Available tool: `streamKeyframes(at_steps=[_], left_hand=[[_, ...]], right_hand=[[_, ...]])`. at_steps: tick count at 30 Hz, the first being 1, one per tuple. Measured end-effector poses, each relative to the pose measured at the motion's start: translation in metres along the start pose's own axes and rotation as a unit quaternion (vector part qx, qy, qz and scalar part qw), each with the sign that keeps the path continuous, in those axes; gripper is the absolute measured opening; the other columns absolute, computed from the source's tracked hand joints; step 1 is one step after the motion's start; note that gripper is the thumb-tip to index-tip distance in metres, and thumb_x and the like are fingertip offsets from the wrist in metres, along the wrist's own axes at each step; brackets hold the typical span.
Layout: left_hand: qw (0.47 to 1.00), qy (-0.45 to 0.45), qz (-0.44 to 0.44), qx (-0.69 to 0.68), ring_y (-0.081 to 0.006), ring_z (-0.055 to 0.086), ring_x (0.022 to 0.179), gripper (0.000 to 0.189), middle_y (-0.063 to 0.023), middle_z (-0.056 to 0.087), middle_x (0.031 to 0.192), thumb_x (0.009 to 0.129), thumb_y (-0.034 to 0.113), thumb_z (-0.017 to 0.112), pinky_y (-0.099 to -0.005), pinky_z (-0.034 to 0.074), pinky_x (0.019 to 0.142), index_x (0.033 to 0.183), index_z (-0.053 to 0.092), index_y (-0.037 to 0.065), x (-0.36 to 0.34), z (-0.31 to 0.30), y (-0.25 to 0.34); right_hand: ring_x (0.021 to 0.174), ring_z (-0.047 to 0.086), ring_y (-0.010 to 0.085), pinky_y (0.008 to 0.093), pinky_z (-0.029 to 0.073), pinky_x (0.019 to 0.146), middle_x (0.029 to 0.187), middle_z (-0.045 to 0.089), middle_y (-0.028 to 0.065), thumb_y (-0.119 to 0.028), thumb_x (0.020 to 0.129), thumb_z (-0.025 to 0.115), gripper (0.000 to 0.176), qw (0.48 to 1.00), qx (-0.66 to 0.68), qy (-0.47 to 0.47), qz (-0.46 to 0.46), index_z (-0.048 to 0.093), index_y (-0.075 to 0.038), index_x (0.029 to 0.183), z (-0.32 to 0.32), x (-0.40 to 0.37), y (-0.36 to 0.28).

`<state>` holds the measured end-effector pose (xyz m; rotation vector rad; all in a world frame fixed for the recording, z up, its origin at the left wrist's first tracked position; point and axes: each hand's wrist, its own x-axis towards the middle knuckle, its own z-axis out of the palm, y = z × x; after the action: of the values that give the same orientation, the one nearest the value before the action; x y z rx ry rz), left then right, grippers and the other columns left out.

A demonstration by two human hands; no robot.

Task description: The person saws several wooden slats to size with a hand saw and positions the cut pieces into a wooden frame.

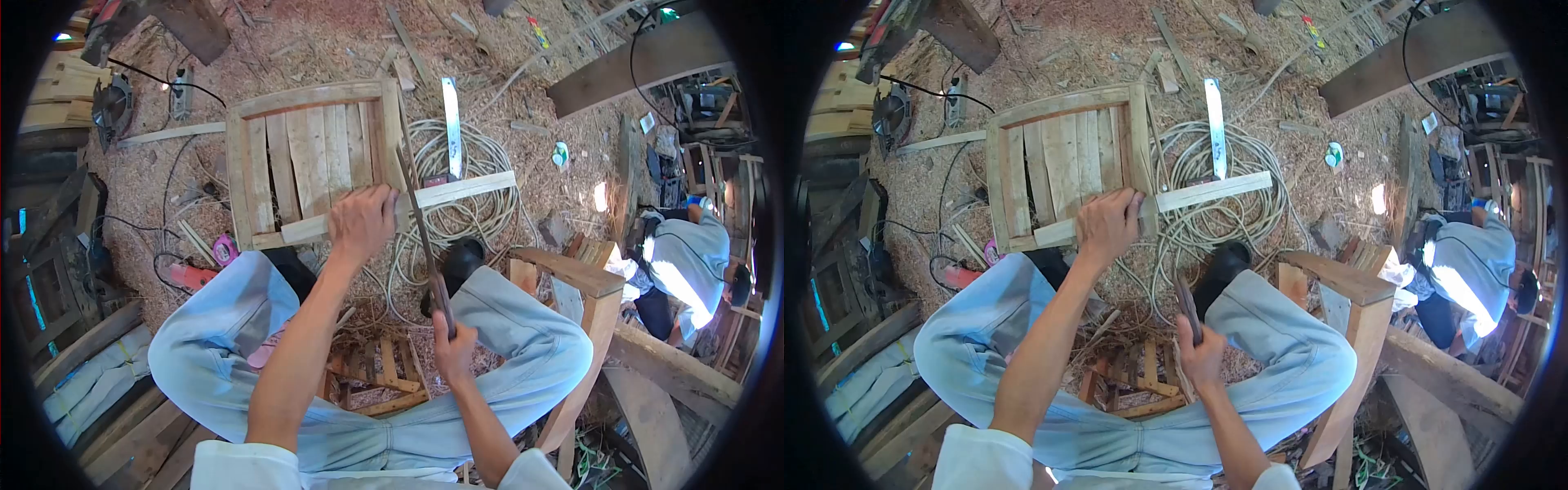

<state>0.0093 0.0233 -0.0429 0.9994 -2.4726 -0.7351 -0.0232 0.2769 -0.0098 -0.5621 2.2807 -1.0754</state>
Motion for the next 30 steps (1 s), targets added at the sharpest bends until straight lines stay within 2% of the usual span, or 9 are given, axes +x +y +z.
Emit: streamKeyframes(at_steps=[1,3,9,10,13,18,21,23,30], left_hand=[[1.0,0.014,0.007,0.006,-0.0334,0.064,0.07,0.021,-0.0137,0.064,0.073,0.091,0.022,0.056,-0.0433,0.05,0.066,0.078,0.061,0.006,0.003,0.0,0.001],[1.0,0.008,0.001,0.011,-0.0334,0.064,0.071,0.021,-0.014,0.064,0.074,0.091,0.022,0.056,-0.0435,0.05,0.067,0.078,0.061,0.006,0.005,0.002,-0.001],[1.0,-0.011,-0.012,0.008,-0.0338,0.064,0.073,0.023,-0.0151,0.064,0.076,0.093,0.023,0.053,-0.0449,0.05,0.067,0.08,0.06,0.006,0.009,-0.002,0.002],[0.999,-0.031,-0.033,0.012,-0.034,0.063,0.074,0.023,-0.0152,0.064,0.077,0.093,0.023,0.052,-0.0452,0.05,0.066,0.08,0.059,0.005,0.005,-0.004,0.001],[0.999,-0.032,-0.027,0.021,-0.0346,0.063,0.073,0.025,-0.0153,0.064,0.078,0.094,0.023,0.051,-0.0452,0.05,0.066,0.079,0.058,0.005,0.005,0.0,-0.001],[0.999,-0.018,-0.01,0.025,-0.0342,0.063,0.073,0.025,-0.0151,0.064,0.077,0.094,0.023,0.051,-0.0447,0.05,0.067,0.079,0.058,0.005,0.006,-0.003,0.001],[0.999,-0.021,-0.007,0.031,-0.0337,0.063,0.073,0.025,-0.015,0.064,0.077,0.094,0.023,0.052,-0.0444,0.05,0.067,0.079,0.058,0.005,0.005,-0.002,0.0],[0.999,-0.024,-0.003,0.031,-0.0335,0.064,0.073,0.024,-0.0149,0.064,0.076,0.094,0.023,0.052,-0.0443,0.05,0.067,0.079,0.058,0.005,0.006,-0.001,0.0],[0.999,-0.01,0.01,0.031,-0.0331,0.064,0.073,0.023,-0.0145,0.064,0.075,0.093,0.022,0.053,-0.0444,0.05,0.066,0.078,0.058,0.005,0.004,0.001,0.0]], right_hand=[[0.048,0.032,0.0113,0.0356,0.031,0.044,0.047,0.035,0.0092,-0.031,0.093,0.064,0.049,1.0,0.004,0.003,-0.024,0.055,0.005,0.061,0.007,0.026,-0.02],[0.049,0.031,0.0103,0.0346,0.03,0.044,0.048,0.033,0.0066,-0.031,0.092,0.065,0.05,1.0,0.008,-0.003,-0.01,0.054,0.005,0.06,0.025,0.077,-0.057],[0.05,0.029,0.0087,0.0317,0.025,0.044,0.049,0.034,0.002,-0.036,0.093,0.065,0.053,0.996,0.071,0.047,-0.025,0.052,0.004,0.06,0.027,0.052,-0.015],[0.051,0.03,0.0074,0.0299,0.025,0.044,0.051,0.038,-0.0023,-0.038,0.093,0.064,0.054,0.993,0.106,0.058,-0.005,0.051,0.003,0.059,0.021,0.05,-0.013],[0.051,0.039,0.0058,0.0258,0.028,0.045,0.054,0.046,-0.0027,-0.042,0.095,0.06,0.055,0.981,0.18,0.056,0.054,0.051,-0.002,0.059,0.007,0.046,-0.026],[0.05,0.037,0.0054,0.0262,0.025,0.044,0.053,0.044,-0.0029,-0.043,0.095,0.06,0.056,0.991,0.115,0.055,0.046,0.051,-0.002,0.058,0.01,0.035,-0.01],[0.05,0.037,0.0057,0.0268,0.026,0.044,0.052,0.043,-0.0034,-0.042,0.095,0.06,0.056,0.997,0.074,0.009,0.03,0.051,-0.002,0.057,0.017,0.034,-0.009],[0.051,0.03,0.0075,0.0324,0.024,0.044,0.05,0.03,-0.001,-0.037,0.093,0.064,0.054,0.996,0.083,0.01,0.028,0.049,0.003,0.06,0.02,0.039,-0.019],[0.049,0.033,0.0082,0.032,0.03,0.044,0.048,0.033,0.0042,-0.034,0.093,0.065,0.052,0.999,0.03,0.033,0.009,0.052,0.005,0.06,0.012,0.009,-0.018]])
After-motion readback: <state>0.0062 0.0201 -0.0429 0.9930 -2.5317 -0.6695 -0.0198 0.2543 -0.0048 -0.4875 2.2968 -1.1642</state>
